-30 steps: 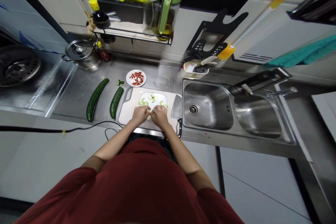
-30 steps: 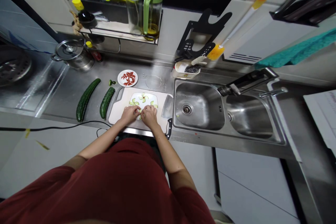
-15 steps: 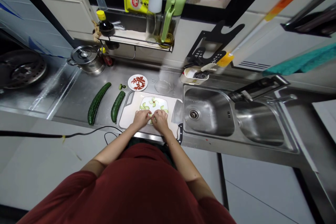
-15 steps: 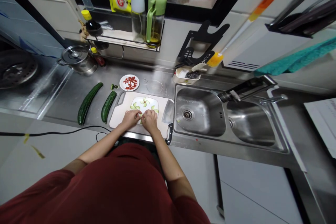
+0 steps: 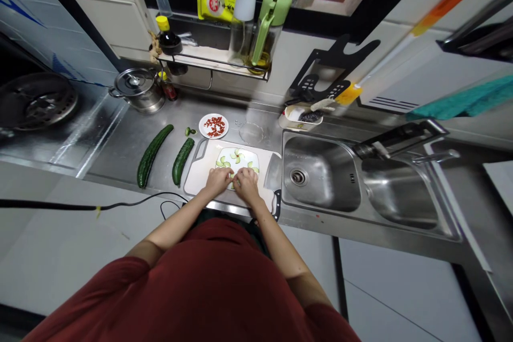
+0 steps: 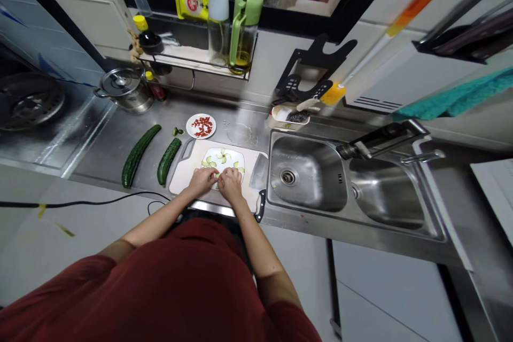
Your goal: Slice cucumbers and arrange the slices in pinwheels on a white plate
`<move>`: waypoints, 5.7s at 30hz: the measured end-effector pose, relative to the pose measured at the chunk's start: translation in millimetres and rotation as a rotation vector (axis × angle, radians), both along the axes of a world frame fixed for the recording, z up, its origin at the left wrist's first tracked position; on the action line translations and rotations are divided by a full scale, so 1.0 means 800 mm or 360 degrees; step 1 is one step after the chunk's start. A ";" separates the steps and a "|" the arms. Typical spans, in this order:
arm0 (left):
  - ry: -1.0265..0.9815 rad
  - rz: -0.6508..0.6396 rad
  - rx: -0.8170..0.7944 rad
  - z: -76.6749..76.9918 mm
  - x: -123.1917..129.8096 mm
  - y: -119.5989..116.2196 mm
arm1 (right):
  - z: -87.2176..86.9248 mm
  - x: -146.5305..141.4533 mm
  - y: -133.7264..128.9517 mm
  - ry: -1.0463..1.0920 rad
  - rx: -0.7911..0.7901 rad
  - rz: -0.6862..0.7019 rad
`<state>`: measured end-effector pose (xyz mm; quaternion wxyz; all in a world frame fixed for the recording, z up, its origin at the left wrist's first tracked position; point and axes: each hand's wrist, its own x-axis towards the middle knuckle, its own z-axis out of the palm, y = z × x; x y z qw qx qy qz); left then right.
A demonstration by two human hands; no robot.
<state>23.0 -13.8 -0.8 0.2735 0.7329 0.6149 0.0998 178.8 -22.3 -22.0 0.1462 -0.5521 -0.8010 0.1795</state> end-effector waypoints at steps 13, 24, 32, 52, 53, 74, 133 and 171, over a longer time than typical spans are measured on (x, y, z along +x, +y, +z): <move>-0.0011 0.0000 0.0037 -0.004 0.000 0.000 | -0.002 0.000 0.001 -0.0015 0.0031 0.0021; 0.0033 0.0010 0.0030 0.000 0.000 -0.002 | 0.002 0.000 0.002 -0.0034 0.0042 0.0009; -0.0017 0.0048 0.0019 0.002 -0.002 0.000 | 0.006 0.007 0.004 0.0044 0.0084 -0.0028; -0.0227 0.0656 0.0314 0.011 -0.018 0.075 | 0.020 0.017 -0.009 0.0375 0.0201 -0.0277; -0.0220 0.0708 0.0322 0.010 -0.019 0.081 | 0.021 0.018 -0.009 0.0383 0.0204 -0.0283; 0.0285 0.1068 0.0209 -0.005 -0.062 0.228 | 0.034 0.034 -0.017 0.0431 0.0185 -0.0376; -0.1615 0.0825 0.0391 0.029 -0.034 0.150 | 0.046 0.027 -0.005 0.0513 0.0265 -0.0311; -0.1047 0.0152 0.0350 0.062 -0.037 0.042 | 0.102 -0.016 0.057 0.0326 0.0286 0.0125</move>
